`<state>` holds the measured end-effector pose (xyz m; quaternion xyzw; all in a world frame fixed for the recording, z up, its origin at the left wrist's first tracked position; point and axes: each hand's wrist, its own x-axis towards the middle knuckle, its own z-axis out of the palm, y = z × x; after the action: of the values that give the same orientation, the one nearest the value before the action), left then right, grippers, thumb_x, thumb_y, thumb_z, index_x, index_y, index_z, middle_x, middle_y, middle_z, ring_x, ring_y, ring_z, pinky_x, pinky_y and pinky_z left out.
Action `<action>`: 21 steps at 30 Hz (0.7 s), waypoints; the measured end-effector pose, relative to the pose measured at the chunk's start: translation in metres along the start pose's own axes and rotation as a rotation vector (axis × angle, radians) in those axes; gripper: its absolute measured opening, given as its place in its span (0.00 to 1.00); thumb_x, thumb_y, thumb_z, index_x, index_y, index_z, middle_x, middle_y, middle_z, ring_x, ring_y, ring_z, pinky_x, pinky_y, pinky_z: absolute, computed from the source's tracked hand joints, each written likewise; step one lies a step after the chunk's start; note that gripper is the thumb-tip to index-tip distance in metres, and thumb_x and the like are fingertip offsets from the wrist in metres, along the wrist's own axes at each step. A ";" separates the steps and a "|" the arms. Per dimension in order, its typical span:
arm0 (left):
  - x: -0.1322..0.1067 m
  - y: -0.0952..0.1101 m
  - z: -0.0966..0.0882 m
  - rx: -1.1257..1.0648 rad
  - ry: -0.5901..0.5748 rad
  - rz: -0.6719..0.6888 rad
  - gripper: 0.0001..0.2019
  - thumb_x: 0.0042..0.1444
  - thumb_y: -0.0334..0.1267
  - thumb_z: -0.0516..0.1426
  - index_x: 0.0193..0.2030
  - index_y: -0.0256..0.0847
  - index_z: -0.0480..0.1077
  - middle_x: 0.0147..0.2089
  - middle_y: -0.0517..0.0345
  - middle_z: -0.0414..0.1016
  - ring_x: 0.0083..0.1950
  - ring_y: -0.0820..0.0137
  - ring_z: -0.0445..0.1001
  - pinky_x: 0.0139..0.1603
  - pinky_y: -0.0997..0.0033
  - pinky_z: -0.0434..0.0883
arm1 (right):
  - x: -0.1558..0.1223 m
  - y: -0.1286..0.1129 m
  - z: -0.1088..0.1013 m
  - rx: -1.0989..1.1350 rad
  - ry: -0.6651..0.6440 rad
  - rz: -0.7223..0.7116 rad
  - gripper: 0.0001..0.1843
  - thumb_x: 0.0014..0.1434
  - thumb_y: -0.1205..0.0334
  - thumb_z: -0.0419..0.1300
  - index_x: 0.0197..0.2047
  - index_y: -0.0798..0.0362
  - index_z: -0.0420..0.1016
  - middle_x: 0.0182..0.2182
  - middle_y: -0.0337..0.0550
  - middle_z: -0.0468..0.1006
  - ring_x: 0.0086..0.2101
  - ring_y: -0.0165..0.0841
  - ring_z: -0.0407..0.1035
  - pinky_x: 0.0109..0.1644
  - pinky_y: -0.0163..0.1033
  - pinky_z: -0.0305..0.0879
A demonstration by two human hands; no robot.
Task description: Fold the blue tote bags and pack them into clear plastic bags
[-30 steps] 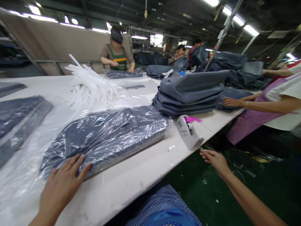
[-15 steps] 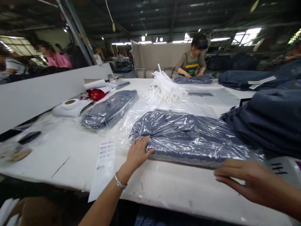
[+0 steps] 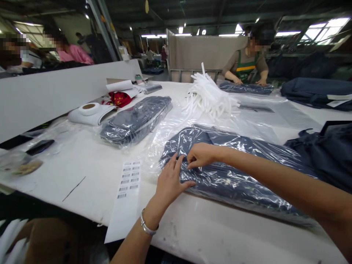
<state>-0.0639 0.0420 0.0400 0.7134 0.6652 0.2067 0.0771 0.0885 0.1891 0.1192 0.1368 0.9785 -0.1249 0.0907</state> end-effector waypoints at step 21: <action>-0.004 0.000 0.004 -0.017 0.025 -0.021 0.52 0.50 0.56 0.65 0.75 0.50 0.40 0.75 0.44 0.51 0.71 0.51 0.58 0.63 0.49 0.68 | -0.041 0.000 -0.010 1.416 0.232 0.119 0.25 0.62 0.40 0.59 0.28 0.55 0.73 0.17 0.31 0.63 0.19 0.24 0.55 0.27 0.31 0.58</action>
<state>-0.0625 0.0386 0.0359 0.7030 0.6718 0.2204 0.0768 0.1255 0.1817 0.1369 0.2284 0.6569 -0.7089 -0.1174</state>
